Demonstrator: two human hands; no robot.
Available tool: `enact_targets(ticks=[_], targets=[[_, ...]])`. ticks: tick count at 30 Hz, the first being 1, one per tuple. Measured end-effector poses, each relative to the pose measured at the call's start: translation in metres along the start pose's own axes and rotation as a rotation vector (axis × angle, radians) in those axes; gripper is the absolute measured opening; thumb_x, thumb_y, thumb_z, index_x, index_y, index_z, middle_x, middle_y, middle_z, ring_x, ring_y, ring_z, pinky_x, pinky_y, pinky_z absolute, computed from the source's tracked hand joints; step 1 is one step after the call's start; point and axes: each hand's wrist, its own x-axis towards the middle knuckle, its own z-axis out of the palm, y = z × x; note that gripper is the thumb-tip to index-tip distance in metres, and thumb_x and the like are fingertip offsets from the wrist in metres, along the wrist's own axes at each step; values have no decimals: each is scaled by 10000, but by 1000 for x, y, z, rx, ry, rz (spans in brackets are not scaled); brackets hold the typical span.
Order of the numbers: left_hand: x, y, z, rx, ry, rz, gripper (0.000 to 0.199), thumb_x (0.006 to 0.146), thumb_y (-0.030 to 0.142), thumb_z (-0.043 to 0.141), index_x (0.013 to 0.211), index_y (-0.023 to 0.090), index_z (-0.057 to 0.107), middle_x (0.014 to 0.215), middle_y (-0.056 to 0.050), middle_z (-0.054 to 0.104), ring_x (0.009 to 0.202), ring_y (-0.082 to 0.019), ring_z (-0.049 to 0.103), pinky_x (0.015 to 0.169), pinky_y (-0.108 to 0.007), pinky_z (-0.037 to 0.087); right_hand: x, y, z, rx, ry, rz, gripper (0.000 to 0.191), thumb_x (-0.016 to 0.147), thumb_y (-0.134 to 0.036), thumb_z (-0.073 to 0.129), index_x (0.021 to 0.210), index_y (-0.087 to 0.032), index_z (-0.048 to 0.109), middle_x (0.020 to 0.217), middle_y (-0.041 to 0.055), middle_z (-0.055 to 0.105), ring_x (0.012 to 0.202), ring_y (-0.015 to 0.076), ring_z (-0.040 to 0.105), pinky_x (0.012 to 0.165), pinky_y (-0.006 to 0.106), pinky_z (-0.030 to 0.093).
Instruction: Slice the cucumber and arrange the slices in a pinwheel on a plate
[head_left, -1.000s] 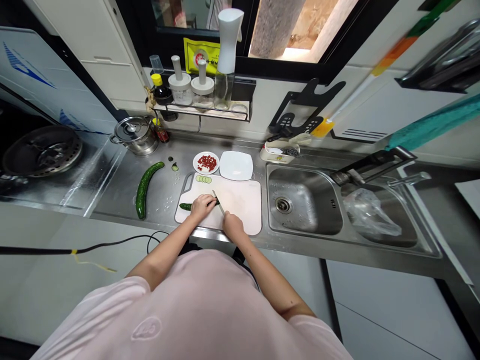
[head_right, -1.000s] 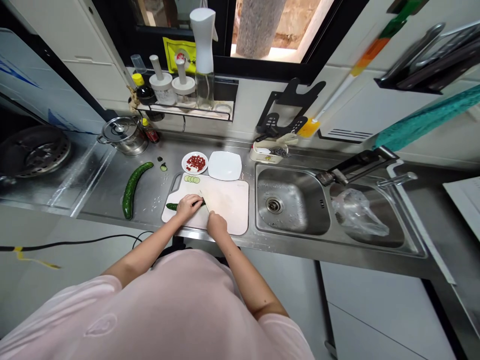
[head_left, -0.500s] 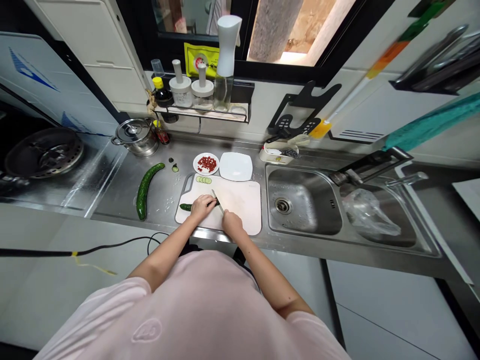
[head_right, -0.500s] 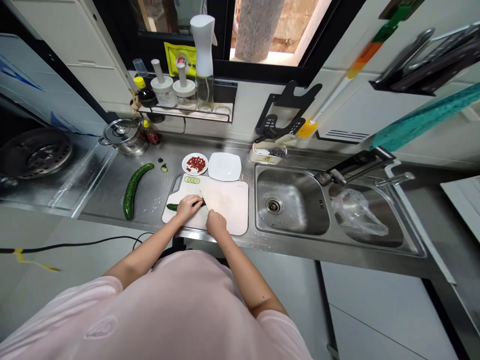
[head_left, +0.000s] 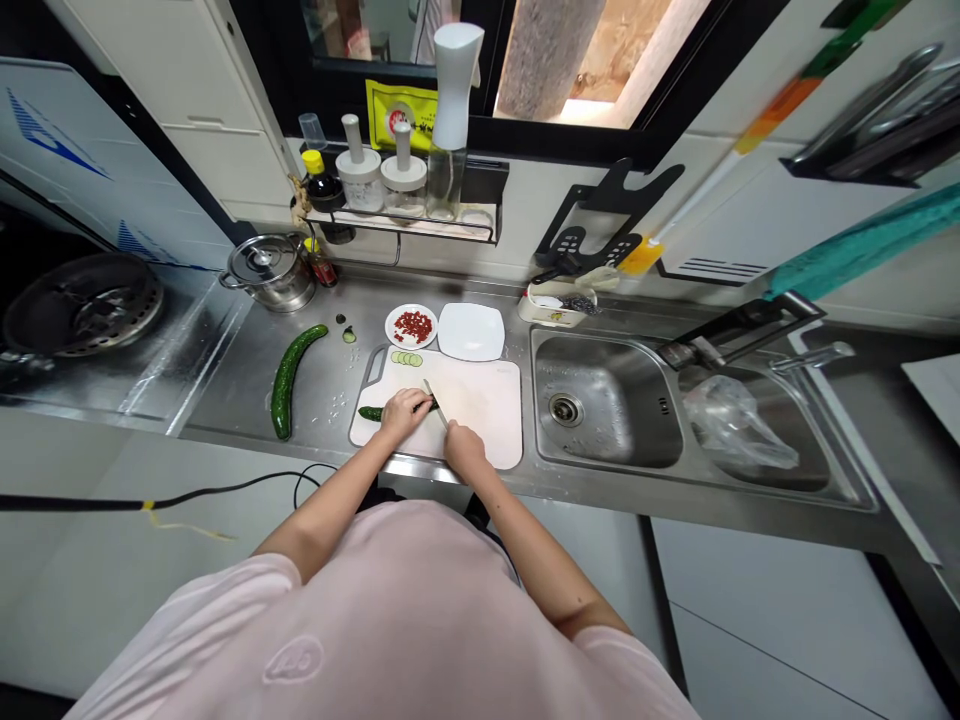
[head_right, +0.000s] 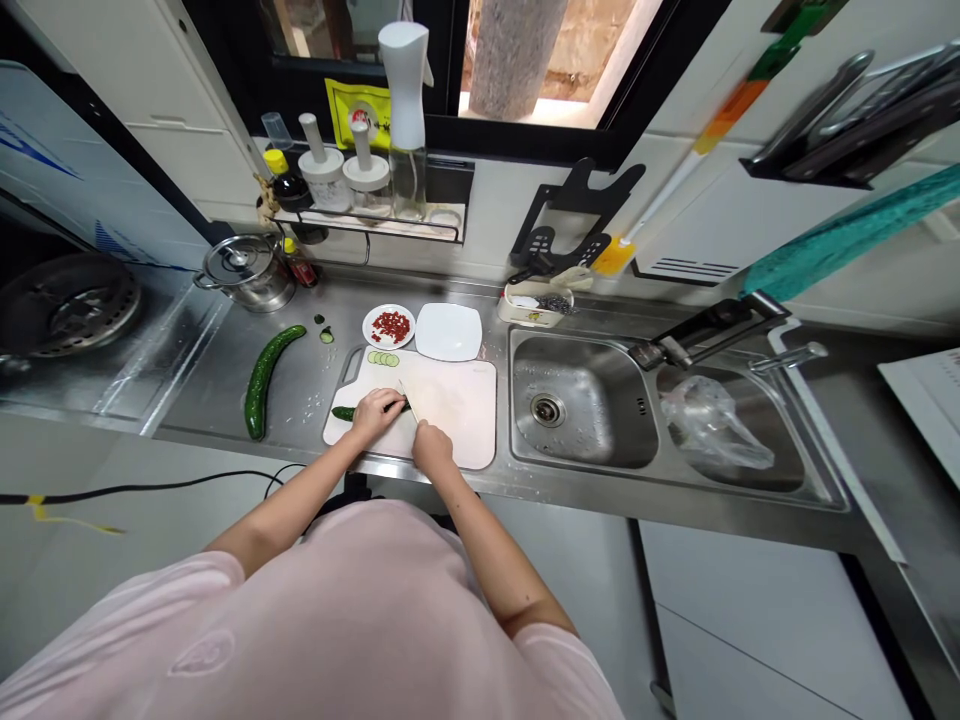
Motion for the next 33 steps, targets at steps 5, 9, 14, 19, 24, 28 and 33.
enact_targets(ticks=[5,9,14,19,24,28,33], targets=[[0,0,-1,10,-4,-2,183,882,301,512,927,242,679,938,-30,673,914,-161,586,836,-306,460,6,-7,-10,-4,-20,3,224,897,-88,361,1052,-131,517,978,152,652,926,208,637,733,270,445],[0,0,-1,6,-1,5,179,882,300,515,924,241,679,938,-25,674,912,-157,586,835,-299,460,8,-9,-12,-7,-19,8,226,888,-81,371,1051,-133,518,981,148,653,931,206,637,731,267,446],[0,-1,0,-6,7,7,176,881,295,518,922,239,679,941,-24,675,914,-156,586,842,-297,458,-1,-2,-5,-4,-12,-4,211,881,-93,382,1031,-129,525,968,144,656,915,216,640,727,273,445],[0,-1,1,-14,3,2,180,882,297,515,918,235,680,943,-24,678,917,-161,588,846,-304,456,-14,6,4,-13,-39,23,213,904,-113,364,1052,-125,517,958,158,650,912,225,639,732,288,442],[0,-1,0,-14,0,-4,184,882,298,512,923,238,681,947,-27,679,926,-162,590,856,-308,458,-12,5,4,-10,-31,19,203,904,-114,369,1045,-131,514,952,152,652,904,219,641,730,282,444],[0,-1,0,-11,4,-1,176,877,295,519,916,242,683,942,-26,678,912,-160,592,847,-305,461,-4,0,-1,-3,-21,22,206,908,-117,365,1045,-132,518,962,153,654,910,215,642,733,278,446],[0,-1,0,-10,1,-4,177,877,299,520,916,244,683,943,-29,677,920,-164,590,848,-309,462,9,-6,-7,11,-3,4,237,897,-98,358,1059,-132,527,976,148,656,939,213,637,754,277,446]])
